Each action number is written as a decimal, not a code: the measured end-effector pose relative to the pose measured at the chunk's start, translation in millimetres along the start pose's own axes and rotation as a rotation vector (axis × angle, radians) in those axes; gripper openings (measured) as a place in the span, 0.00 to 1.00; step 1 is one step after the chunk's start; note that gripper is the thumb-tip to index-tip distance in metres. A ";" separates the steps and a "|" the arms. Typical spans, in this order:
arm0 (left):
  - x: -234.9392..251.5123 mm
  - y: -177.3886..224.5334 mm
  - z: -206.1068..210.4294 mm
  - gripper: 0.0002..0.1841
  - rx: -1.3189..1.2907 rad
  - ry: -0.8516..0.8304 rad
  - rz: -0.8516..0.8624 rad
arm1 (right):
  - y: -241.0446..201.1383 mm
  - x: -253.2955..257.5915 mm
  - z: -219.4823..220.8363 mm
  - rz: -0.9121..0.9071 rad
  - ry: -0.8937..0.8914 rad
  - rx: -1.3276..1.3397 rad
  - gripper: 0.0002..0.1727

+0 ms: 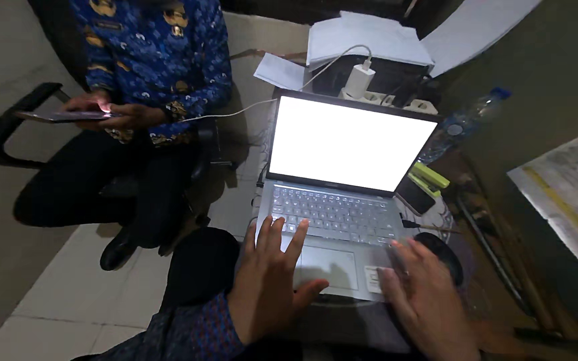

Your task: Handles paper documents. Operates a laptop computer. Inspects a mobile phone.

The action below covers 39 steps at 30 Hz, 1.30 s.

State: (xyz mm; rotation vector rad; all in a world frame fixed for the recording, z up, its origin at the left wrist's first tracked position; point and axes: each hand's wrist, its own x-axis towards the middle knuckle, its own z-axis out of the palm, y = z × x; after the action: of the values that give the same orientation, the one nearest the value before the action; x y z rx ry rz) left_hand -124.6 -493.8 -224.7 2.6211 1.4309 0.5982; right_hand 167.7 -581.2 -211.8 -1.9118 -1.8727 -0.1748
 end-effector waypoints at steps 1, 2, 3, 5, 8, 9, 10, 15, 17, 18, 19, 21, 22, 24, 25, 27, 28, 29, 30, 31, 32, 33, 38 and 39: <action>0.5 -0.3 0.0 0.54 0.007 -0.001 0.004 | -6.8 -0.4 7.7 0.000 -0.035 0.018 0.37; 0.9 -0.3 0.0 0.55 0.013 -0.004 0.004 | -10.5 -0.4 14.0 -0.002 -0.048 0.018 0.37; 1.1 -0.3 0.0 0.55 0.021 -0.008 0.001 | -12.1 -0.2 18.4 -0.002 -0.046 0.005 0.38; 0.6 -0.4 -0.9 0.55 0.027 -0.010 -0.007 | -13.2 -0.1 23.5 -0.003 -0.039 -0.024 0.39; 0.4 0.1 -1.3 0.56 0.028 -0.015 -0.011 | -14.7 -0.2 26.3 0.002 -0.040 -0.056 0.41; 0.9 0.5 -1.8 0.56 0.025 -0.022 -0.014 | -14.8 0.0 26.3 0.004 -0.040 -0.058 0.40; 1.0 0.9 -2.8 0.57 0.019 -0.029 -0.015 | -14.9 -0.4 26.3 0.007 -0.041 -0.056 0.40; 21.2 -0.1 -16.1 0.54 -0.051 -0.108 -0.013 | -13.7 -1.1 27.8 -0.001 -0.028 -0.028 0.42; 40.3 1.5 -20.0 0.53 -0.042 -0.194 -0.048 | -12.6 -1.0 28.2 -0.011 -0.016 -0.021 0.45; 50.3 2.5 -19.6 0.53 -0.039 -0.230 -0.065 | -12.1 -0.9 28.2 -0.012 -0.015 -0.019 0.46; 59.5 3.7 -18.4 0.53 -0.042 -0.261 -0.080 | -11.8 -1.0 28.1 -0.009 -0.018 -0.020 0.47; 75.0 7.2 -14.2 0.53 -0.039 -0.311 -0.101 | -11.5 -1.1 28.2 0.005 -0.032 -0.024 0.46; 81.0 9.7 -12.9 0.53 -0.031 -0.337 -0.112 | -11.6 -1.0 28.3 0.011 -0.039 -0.025 0.45; 89.2 14.5 -10.6 0.53 -0.013 -0.374 -0.134 | -12.3 -0.8 28.0 0.015 -0.044 -0.029 0.43; 91.8 16.3 -10.8 0.53 -0.010 -0.390 -0.144 | -12.5 -0.1 27.7 0.013 -0.048 -0.026 0.43; 93.8 18.3 -13.6 0.53 -0.007 -0.412 -0.158 | -13.8 3.2 25.6 0.016 -0.063 -0.021 0.44; 92.9 18.1 -15.6 0.53 -0.010 -0.415 -0.162 | -14.8 6.8 23.9 0.014 -0.063 -0.020 0.44; 89.5 17.0 -16.6 0.53 -0.016 -0.403 -0.161 | -15.8 11.4 21.4 0.007 -0.061 -0.019 0.44; 83.7 15.2 -16.3 0.52 -0.023 -0.371 -0.157 | -16.5 16.8 19.0 0.000 -0.052 -0.022 0.44; 76.7 12.8 -15.1 0.52 -0.034 -0.323 -0.147 | -16.5 22.6 17.9 -0.010 -0.034 -0.026 0.44; 68.6 10.2 -13.4 0.51 -0.045 -0.268 -0.135 | -15.4 27.9 18.7 -0.017 -0.022 -0.034 0.44; 59.9 7.7 -12.0 0.51 -0.048 -0.221 -0.117 | -13.7 31.9 21.1 -0.018 -0.022 -0.043 0.45; 14.3 1.1 -13.7 0.51 -0.034 -0.121 -0.005 | -9.8 35.2 33.8 0.002 -0.063 -0.032 0.44; 7.2 0.6 -13.3 0.51 -0.030 -0.107 0.020 | -9.5 34.5 34.0 0.004 -0.063 -0.017 0.43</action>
State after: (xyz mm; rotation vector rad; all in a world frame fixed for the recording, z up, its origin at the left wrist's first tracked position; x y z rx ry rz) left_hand -125.7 -489.5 -210.2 2.6042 1.3567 0.4690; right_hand 153.2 -536.2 -226.1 -1.9538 -1.9135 -0.1315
